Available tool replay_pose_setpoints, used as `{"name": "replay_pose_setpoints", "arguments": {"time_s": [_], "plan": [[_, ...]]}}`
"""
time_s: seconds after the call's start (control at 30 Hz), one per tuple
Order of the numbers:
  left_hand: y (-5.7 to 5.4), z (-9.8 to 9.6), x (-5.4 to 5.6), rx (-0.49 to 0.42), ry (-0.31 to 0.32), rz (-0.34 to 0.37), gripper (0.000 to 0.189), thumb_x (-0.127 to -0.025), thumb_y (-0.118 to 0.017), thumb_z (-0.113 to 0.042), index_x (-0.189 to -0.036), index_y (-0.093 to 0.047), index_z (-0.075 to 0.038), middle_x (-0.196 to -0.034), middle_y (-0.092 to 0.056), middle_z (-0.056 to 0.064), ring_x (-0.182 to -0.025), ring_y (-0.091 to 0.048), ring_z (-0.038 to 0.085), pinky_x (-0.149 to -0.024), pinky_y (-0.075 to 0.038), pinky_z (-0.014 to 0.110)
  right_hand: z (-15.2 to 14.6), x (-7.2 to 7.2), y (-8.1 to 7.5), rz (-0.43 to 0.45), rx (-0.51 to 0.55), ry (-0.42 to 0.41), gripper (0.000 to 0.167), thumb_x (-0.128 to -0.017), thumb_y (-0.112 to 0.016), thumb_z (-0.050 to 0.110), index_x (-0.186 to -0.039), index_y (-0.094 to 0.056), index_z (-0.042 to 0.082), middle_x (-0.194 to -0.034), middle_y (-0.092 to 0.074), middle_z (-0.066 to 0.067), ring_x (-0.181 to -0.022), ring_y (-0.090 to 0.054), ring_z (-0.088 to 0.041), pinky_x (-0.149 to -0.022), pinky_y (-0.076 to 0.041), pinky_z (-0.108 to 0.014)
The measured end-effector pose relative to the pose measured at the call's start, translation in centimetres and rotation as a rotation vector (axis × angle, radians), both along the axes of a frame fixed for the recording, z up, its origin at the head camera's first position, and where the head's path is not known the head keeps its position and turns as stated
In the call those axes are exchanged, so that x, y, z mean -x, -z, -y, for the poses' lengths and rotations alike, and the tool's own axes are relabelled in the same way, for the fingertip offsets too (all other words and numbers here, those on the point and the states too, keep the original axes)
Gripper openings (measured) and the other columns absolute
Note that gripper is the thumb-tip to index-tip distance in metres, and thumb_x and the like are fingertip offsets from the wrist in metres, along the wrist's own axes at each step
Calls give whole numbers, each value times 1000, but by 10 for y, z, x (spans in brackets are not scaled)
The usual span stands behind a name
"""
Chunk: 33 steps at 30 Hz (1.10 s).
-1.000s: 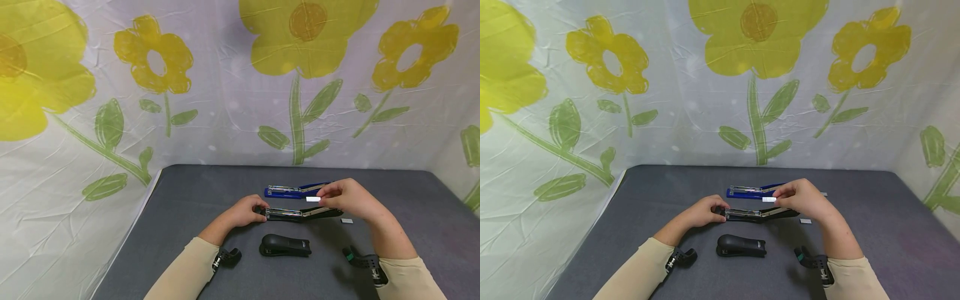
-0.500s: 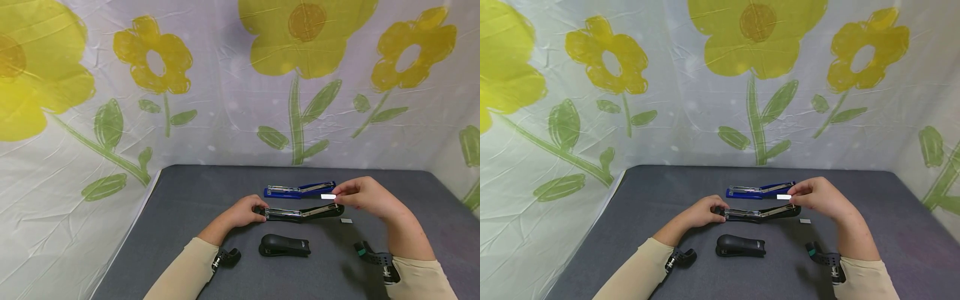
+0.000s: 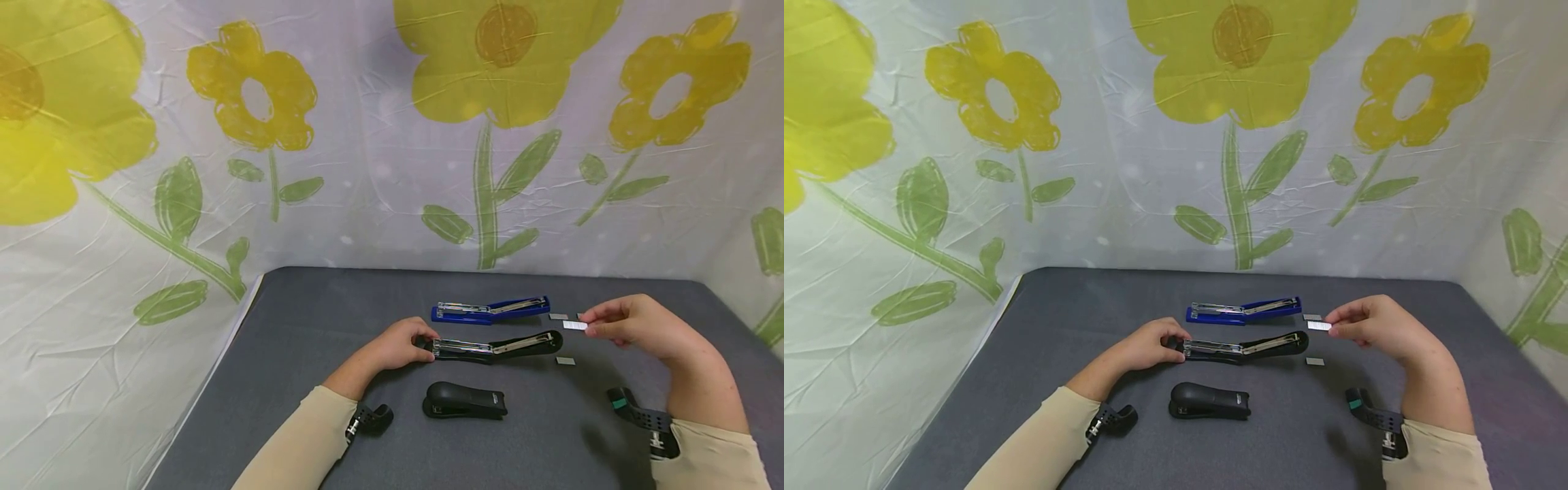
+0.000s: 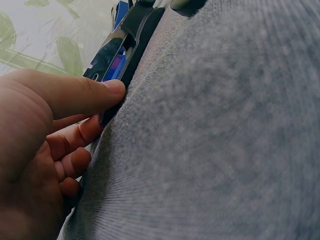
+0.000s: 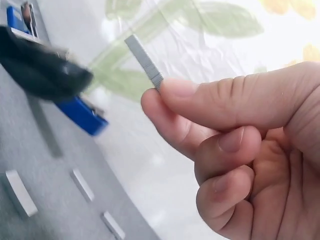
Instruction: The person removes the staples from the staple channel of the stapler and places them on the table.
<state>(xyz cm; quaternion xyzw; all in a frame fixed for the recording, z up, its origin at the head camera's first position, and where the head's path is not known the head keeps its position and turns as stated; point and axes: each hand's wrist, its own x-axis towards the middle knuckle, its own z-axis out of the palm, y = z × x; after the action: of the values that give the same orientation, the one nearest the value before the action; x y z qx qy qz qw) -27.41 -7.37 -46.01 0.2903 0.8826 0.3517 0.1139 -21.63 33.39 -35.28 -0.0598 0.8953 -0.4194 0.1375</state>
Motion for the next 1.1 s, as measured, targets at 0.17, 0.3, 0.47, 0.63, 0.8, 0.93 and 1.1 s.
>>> {"name": "replay_pose_setpoints", "arguments": {"time_s": [0.17, 0.3, 0.47, 0.63, 0.8, 0.93, 1.1], "plan": [[-1, 0, -1, 9, -3, -8, 32, -88, -82, -12, -119, -76, -8, -105, -64, -1, -93, -55, 17, -82, -43, 33, -16, 0, 10, 28, -12, -4, 34, -98, -70, 16, -121, -67, -9, -74, -51, 3, -61, -42, -12, -56, -38, -31], [-1, 0, -1, 14, -4, -13, 32, -89, -82, -13, -119, -76, -8, -105, -64, -1, -92, -54, 16, -82, -43, 33, -29, 2, 22, 61, -25, -2, 31, -99, -69, 12, -119, -67, -10, -82, -59, 2, -63, -44, -12, -58, -39, -31], [1, 0, 0, 14, 2, -17, 32, -89, -82, -12, -119, -76, -8, -104, -63, -2, -92, -55, 16, -82, -43, 32, -42, 6, 39, 93, -32, -11, 27, -98, -69, 10, -115, -67, -10, -89, -66, 1, -69, -49, -14, -63, -41, -32], [1, 0, 0, 6, 5, -11, 32, -89, -82, -13, -120, -75, -8, -104, -63, -2, -92, -54, 16, -80, -43, 32, -51, 9, 53, 124, -24, -27, 23, -97, -70, 8, -110, -69, -11, -85, -64, 0, -66, -49, -14, -61, -41, -31], [1, 0, 0, 10, 2, -6, 32, -90, -81, -13, -121, -75, -8, -105, -63, -2, -90, -53, 16, -79, -43, 32, -55, 11, 60, 179, 6, -39, 27, -96, -68, 4, -112, -65, -18, -83, -66, 1, -65, -50, -12, -59, -43, -28], [0, -1, 0, 20, -2, -4, 32, -90, -81, -14, -121, -75, -9, -105, -63, -2, -89, -52, 16, -78, -42, 31, -54, 12, 62, 201, -15, -18, 26, -96, -68, 2, -112, -64, -18, -85, -67, 1, -72, -55, -14, -63, -49, -30], [-1, -1, -1, 15, -4, 2, 32, -90, -81, -13, -121, -75, -8, -105, -62, -1, -89, -52, 17, -78, -42, 33, -48, 14, 60, 177, -101, 4, 16, -95, -67, -2, -105, -68, -15, -85, -67, -1, -77, -59, -17, -69, -55, -34]]}}
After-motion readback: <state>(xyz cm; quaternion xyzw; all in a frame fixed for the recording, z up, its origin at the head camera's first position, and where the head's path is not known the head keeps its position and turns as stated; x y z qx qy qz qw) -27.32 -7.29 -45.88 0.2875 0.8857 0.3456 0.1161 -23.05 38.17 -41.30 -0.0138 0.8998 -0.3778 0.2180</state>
